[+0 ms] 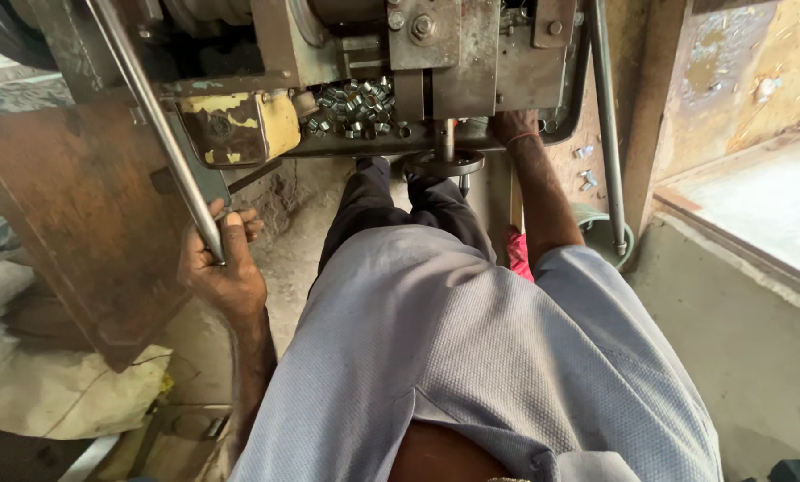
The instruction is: The person operates a manual metal press in a workshop. They repeatedly pull a lever to activate the press, which forms small metal pieces that accumulate in a tray. The person occasionally uses a red-handled tool to adjust or clear the press mechanism.
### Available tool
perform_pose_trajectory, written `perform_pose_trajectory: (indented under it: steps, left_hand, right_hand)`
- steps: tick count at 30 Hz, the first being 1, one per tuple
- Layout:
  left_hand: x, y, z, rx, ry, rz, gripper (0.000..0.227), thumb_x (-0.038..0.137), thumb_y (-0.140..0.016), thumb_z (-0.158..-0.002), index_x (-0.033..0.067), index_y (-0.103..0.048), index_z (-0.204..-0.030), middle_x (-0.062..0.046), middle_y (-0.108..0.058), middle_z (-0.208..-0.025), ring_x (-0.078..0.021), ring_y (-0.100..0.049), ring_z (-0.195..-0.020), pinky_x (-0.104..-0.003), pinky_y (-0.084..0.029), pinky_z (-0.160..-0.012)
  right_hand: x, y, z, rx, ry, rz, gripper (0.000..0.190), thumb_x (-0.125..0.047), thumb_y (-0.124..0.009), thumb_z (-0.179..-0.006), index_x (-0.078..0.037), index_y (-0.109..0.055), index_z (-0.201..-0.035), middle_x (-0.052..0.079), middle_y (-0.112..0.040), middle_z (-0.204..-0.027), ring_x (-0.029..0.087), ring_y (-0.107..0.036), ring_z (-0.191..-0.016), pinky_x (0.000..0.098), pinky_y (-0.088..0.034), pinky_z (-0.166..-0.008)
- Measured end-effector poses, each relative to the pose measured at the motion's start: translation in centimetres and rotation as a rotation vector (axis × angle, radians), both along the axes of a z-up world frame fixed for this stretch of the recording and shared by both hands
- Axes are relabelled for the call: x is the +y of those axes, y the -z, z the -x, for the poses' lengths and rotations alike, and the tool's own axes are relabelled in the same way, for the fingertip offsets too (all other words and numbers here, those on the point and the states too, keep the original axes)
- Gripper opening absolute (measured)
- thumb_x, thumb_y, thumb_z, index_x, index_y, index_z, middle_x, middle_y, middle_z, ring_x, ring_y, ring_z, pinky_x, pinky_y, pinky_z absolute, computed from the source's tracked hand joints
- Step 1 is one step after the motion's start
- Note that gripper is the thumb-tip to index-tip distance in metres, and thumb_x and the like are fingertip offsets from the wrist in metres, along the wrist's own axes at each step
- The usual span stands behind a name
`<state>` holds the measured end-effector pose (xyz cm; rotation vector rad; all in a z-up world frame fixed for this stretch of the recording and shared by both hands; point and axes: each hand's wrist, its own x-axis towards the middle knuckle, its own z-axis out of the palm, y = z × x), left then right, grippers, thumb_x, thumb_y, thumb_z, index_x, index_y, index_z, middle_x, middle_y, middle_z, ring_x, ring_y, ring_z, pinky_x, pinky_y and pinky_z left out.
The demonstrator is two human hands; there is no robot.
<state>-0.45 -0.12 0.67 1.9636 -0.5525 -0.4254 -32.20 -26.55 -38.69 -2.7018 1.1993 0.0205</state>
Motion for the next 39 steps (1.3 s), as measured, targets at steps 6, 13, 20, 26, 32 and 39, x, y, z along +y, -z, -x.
perform_pose_trajectory:
  steps: [6,13,20,26,32,39]
  left_hand:
    - [-0.1,-0.5,0.0,0.017,0.016,0.023,0.024,-0.003,-0.062,-0.107,-0.0104,-0.060,-0.130,-0.019,-0.074,-0.103,-0.0202,-0.074,-0.087,-0.032,-0.062,-0.081]
    - [0.1,-0.1,-0.4,0.072,0.020,0.079,0.026,-0.006,-0.060,-0.105,-0.0112,-0.059,-0.131,-0.020,-0.074,-0.102,-0.0198,-0.074,-0.085,-0.030,-0.063,-0.078]
    - [0.4,0.4,-1.0,0.114,0.055,0.179,0.029,-0.006,-0.059,-0.103,-0.0112,-0.060,-0.132,-0.021,-0.074,-0.102,-0.0221,-0.076,-0.087,-0.033,-0.065,-0.078]
    - [0.3,0.0,-1.1,0.116,0.071,0.181,0.029,-0.004,-0.060,-0.105,-0.0112,-0.059,-0.133,-0.021,-0.073,-0.102,-0.0215,-0.074,-0.087,-0.033,-0.064,-0.079]
    - [0.5,0.2,-1.1,0.110,0.097,0.176,0.032,-0.002,-0.060,-0.105,-0.0103,-0.057,-0.135,-0.019,-0.074,-0.101,-0.0214,-0.074,-0.086,-0.032,-0.064,-0.077]
    - [0.8,0.1,-1.0,0.097,0.112,0.160,0.034,-0.003,-0.060,-0.104,-0.0104,-0.055,-0.137,-0.018,-0.074,-0.101,-0.0208,-0.073,-0.085,-0.032,-0.063,-0.077]
  right_hand:
    - [0.9,-1.7,0.3,0.039,0.102,-0.071,0.021,-0.025,-0.064,-0.088,-0.007,-0.071,-0.096,0.018,-0.069,-0.093,0.038,-0.064,-0.087,0.0538,-0.047,-0.075]
    - [2.3,-4.8,6.7,0.055,0.445,-0.322,0.044,-0.048,-0.066,-0.087,-0.004,-0.070,-0.092,0.019,-0.071,-0.079,0.031,-0.064,-0.064,0.0443,-0.046,-0.054]
    - [14.2,-14.4,10.0,-0.354,1.094,-0.787,0.061,-0.052,-0.050,-0.105,0.003,-0.060,-0.082,0.014,-0.052,-0.063,0.020,-0.051,-0.056,0.0418,-0.041,-0.053]
    - [19.9,-22.5,7.9,-0.513,0.706,-0.398,0.043,-0.035,-0.047,-0.110,0.005,-0.050,-0.097,0.015,-0.054,-0.069,0.027,-0.053,-0.057,0.0426,-0.043,-0.054]
    - [4.6,-25.9,7.2,-0.454,0.014,0.159,0.039,0.000,-0.059,-0.106,0.018,-0.048,-0.139,0.020,-0.055,-0.085,0.030,-0.051,-0.067,0.0471,-0.043,-0.059]
    - [-11.2,-23.7,4.2,-0.237,0.186,-0.016,0.020,-0.005,-0.064,-0.109,0.003,-0.051,-0.121,0.018,-0.054,-0.087,0.029,-0.051,-0.071,0.0445,-0.042,-0.061]
